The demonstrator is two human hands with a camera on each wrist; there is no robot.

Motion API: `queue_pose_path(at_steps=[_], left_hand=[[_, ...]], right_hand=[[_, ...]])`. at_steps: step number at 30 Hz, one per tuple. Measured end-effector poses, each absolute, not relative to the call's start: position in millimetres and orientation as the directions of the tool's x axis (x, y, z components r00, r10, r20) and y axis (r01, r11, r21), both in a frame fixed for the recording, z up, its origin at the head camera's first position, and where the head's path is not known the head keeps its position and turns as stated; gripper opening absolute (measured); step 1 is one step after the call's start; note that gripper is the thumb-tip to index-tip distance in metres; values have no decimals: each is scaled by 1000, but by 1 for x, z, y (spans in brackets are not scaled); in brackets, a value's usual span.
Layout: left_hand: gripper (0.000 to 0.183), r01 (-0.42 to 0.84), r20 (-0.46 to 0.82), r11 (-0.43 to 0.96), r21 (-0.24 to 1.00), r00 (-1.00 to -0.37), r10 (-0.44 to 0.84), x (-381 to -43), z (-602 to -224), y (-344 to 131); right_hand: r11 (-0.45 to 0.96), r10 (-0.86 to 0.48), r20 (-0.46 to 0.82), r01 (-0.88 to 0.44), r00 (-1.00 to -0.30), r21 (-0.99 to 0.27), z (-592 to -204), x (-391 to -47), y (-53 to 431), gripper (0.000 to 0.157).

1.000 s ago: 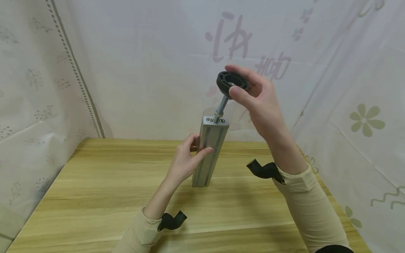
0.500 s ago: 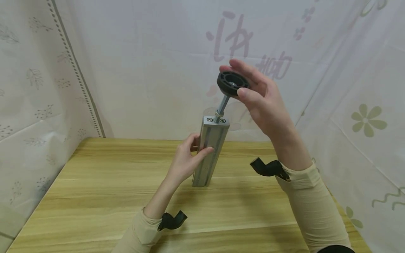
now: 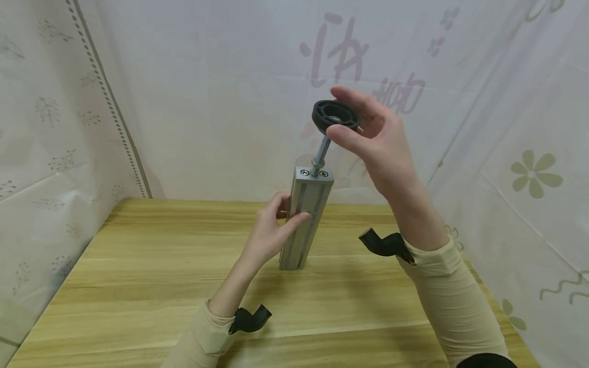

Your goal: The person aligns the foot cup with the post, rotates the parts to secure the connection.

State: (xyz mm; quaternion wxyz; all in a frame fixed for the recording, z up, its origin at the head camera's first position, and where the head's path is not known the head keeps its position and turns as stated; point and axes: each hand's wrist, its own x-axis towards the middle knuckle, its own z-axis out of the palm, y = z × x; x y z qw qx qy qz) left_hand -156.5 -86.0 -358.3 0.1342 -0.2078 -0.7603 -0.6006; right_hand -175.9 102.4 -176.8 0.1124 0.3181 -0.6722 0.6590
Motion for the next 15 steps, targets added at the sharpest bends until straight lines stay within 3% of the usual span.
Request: queue_pose_path(at_steps=[10,15], left_hand=[[37,473,450,185,861,-880,156,-156,-357,-87],[36,475,451,187,860,-878,157,-156,-357,-87]], right_hand=[[35,-247,596,-622,-764,-782,-176,-171,95,60],[-128,-290,616,-608,-733,-784,-180,-177,99,67]])
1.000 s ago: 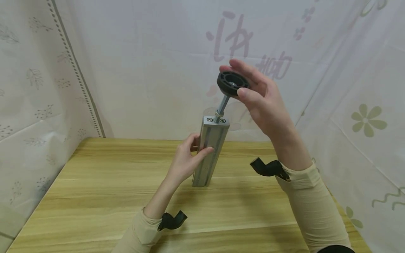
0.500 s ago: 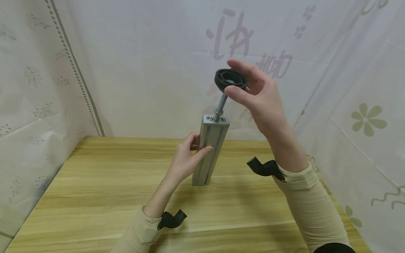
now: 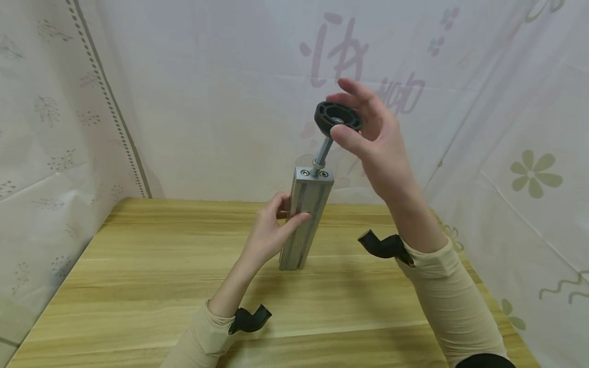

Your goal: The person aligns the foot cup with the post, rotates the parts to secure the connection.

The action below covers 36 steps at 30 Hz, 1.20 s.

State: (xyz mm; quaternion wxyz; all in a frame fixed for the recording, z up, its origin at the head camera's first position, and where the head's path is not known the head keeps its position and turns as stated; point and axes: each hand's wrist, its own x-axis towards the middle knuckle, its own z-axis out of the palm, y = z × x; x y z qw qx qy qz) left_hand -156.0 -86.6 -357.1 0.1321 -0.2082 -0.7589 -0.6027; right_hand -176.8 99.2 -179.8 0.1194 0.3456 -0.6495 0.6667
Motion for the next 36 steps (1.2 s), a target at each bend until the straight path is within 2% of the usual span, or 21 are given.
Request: queue_pose_path(at_steps=[4,8,14,24,29,32,36], left_hand=[[35,473,450,180,862,-879,157,-156,-358,-86],[35,470,446,180,864,-881,158,-156,-357,-86],[35,466,443,186,865,-883,156,-156,-357,-86],[35,468,443,183,865,-882,160,-156,-357,-86],[35,461,437,178,869,-885,159,-157,-357,-86],[35,460,436,177,870,-886,159,-157,-357,-86],[34,459,435,182,870,-886,159,-156,-357,-86]], right_hand=[[-332,-348,626,-533,-698,-778,-182,-183,103,67],[-393,-390,623,-490,-678,-778,-184,-185,105,65],[-351,-385,629,-523,-675,-777,-184,-184,103,62],[-97,-283,602,-603,-746,-792,-176,-172,94,64],[20,-228,622,-642,-749,-767,-174,-168,89,62],[-5,-248,630,-649,-736,-761,-176,-170,90,63],[-163,-321,628,-612,-709,-774,-180,-177,97,68]])
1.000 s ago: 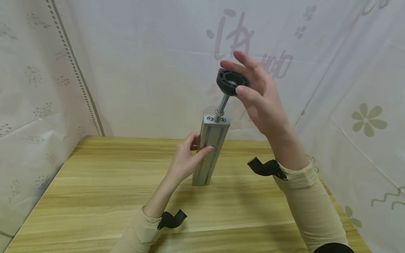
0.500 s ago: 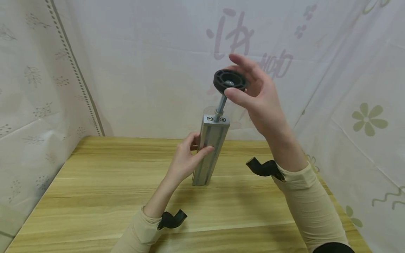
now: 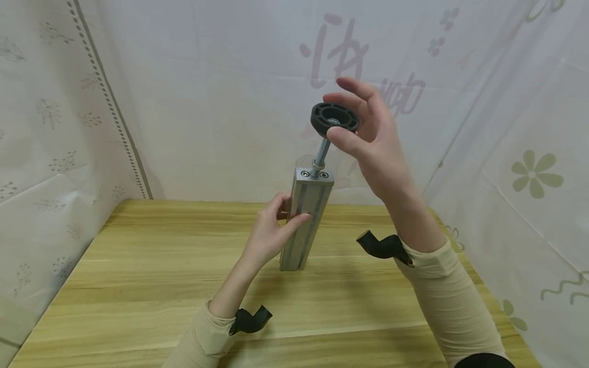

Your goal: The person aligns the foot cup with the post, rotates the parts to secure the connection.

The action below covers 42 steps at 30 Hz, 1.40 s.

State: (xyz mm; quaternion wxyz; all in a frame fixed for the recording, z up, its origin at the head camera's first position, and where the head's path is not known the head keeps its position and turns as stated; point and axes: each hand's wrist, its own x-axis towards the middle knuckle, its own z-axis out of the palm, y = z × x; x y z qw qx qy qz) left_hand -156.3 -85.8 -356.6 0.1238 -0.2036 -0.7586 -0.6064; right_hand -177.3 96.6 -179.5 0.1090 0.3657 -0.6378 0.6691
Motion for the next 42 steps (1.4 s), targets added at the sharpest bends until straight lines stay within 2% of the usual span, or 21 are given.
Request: queue_pose_path(at_steps=[4,9,16,24,32,34,39,42], left_hand=[[35,452,428,184,873,-890,158,-155,-357,-85],[35,444,419,186,876,-894,160,-155,-357,-86],[34,451,425,198,870,-891,159,-155,-356,-87],[34,450,425,191,872,-891,159,-157,-357,-86],[35,452,428,193,871,-890,155,-157,-358,-86],[35,454,431,194,869,-889,154,-156,-358,-86],[36,463,438,199,864,-885,157,-156,-358,-86],[35,462,437,200,864,-885,158,-157,-358,-86]], right_hand=[[-309,-387,621,-539,-681,-784,-181,-184,104,70],[-331,-440,596,-495,-672,-803,-180,-185,110,65],[-218,-465,548,-510,-696,-832,-172,-179,112,60],[-41,-379,509,-536,-773,-843,-163,-169,108,63],[198,-303,597,-661,-743,-724,-164,-166,97,61],[218,-303,598,-665,-742,-715,-164,-165,97,61],[53,-363,540,-596,-759,-801,-162,-164,104,63],[-56,-429,514,-546,-743,-836,-160,-166,109,64]])
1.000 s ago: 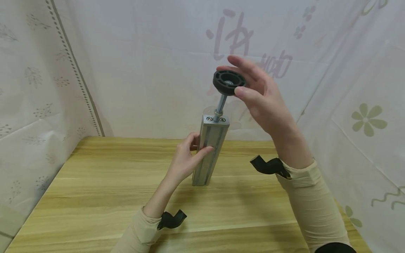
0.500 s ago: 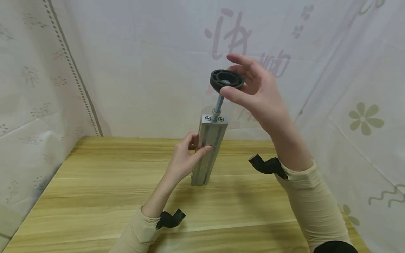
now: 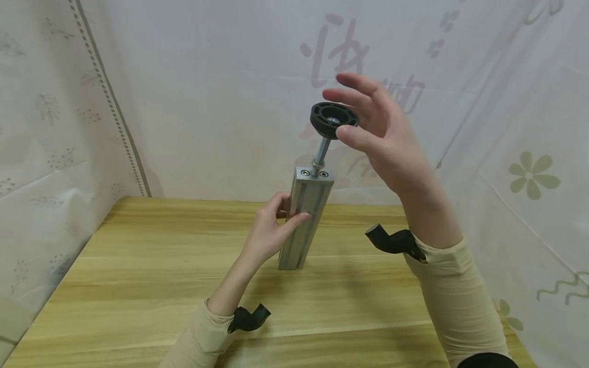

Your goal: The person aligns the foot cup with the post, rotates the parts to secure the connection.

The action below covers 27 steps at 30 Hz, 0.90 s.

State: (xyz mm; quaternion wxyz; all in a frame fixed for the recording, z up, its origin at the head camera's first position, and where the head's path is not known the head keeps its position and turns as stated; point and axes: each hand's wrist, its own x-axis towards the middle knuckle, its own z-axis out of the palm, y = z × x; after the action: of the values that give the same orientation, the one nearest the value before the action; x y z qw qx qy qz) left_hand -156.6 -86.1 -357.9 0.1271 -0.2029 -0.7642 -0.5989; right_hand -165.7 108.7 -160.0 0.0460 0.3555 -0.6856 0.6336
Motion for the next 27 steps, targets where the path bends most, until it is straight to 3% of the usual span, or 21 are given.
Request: queue_pose_path(at_steps=[12,18,27], left_hand=[[33,469,442,194,861,-881,168,-158,-356,-86],[33,474,446,199,858,-879,170,-158,-355,-85],[34,463,438,189,866,-885,157,-158,-357,-86]], right_hand=[[-93,-498,490,-518,-715,-850,-160,-172,115,64],[17,-402,470,-520,-786,-854,-156,-165,110,66],[203,-322,583,-656,-746,-727,-161,-168,96,59]])
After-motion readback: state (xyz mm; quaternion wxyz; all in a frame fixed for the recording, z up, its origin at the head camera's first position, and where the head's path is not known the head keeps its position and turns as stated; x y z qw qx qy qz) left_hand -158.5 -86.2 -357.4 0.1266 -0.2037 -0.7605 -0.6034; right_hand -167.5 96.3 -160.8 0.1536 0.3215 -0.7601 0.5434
